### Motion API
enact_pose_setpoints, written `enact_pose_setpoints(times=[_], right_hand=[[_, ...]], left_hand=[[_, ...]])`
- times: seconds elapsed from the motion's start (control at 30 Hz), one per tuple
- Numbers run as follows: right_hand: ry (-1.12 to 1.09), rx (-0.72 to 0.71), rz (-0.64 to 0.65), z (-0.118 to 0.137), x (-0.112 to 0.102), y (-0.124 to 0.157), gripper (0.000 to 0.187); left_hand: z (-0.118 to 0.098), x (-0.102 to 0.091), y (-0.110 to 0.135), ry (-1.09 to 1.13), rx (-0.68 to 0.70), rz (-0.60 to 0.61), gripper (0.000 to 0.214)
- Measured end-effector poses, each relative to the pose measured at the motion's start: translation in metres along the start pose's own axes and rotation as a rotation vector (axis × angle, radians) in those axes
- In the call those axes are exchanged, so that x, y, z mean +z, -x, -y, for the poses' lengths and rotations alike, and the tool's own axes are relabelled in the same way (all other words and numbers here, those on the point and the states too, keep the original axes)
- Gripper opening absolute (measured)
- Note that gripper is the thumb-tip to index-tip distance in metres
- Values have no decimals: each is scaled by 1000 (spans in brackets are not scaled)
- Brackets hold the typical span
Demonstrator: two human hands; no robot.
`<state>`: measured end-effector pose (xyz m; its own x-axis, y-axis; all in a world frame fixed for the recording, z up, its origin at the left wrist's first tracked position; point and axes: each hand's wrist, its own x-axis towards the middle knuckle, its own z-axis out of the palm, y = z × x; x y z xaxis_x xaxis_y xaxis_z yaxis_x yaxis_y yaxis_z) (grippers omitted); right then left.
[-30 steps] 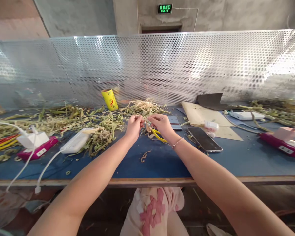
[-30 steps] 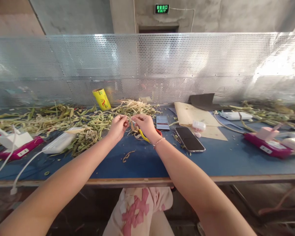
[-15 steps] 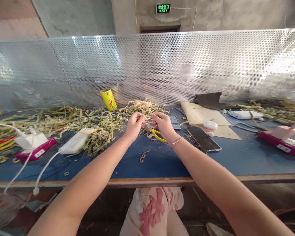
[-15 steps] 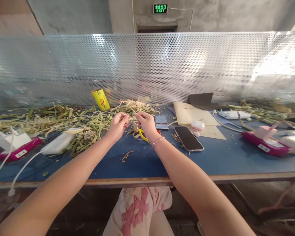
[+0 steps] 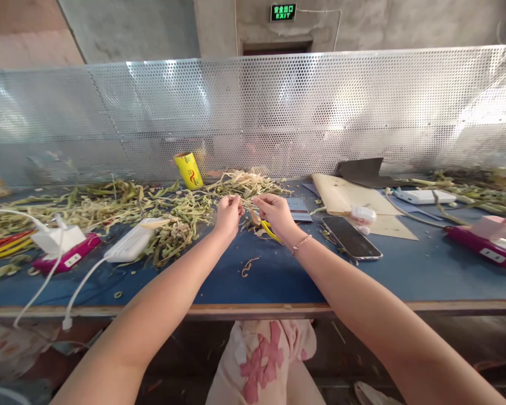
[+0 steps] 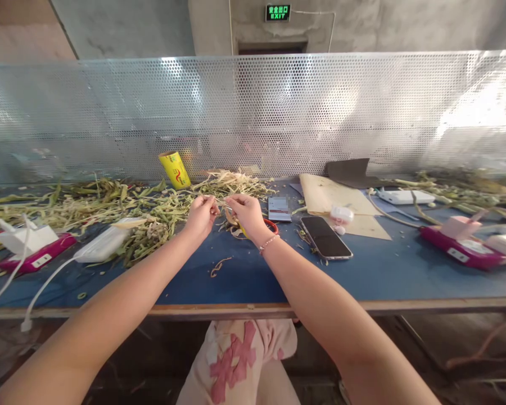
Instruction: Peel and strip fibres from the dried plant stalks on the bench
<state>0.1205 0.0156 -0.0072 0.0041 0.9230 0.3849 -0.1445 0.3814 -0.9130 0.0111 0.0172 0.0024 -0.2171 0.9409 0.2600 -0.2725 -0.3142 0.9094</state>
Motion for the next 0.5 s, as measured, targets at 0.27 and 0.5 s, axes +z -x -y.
enact_pose_setpoints(times=[0.27,0.5], right_hand=[[-85,54,-1,-2,-7,-5,26],[-304,207,18,3,-6,-3,33]], left_hand=[[-1,-5,3,90,-37,174,13],[2,-4,6,-30,-125,206,14]])
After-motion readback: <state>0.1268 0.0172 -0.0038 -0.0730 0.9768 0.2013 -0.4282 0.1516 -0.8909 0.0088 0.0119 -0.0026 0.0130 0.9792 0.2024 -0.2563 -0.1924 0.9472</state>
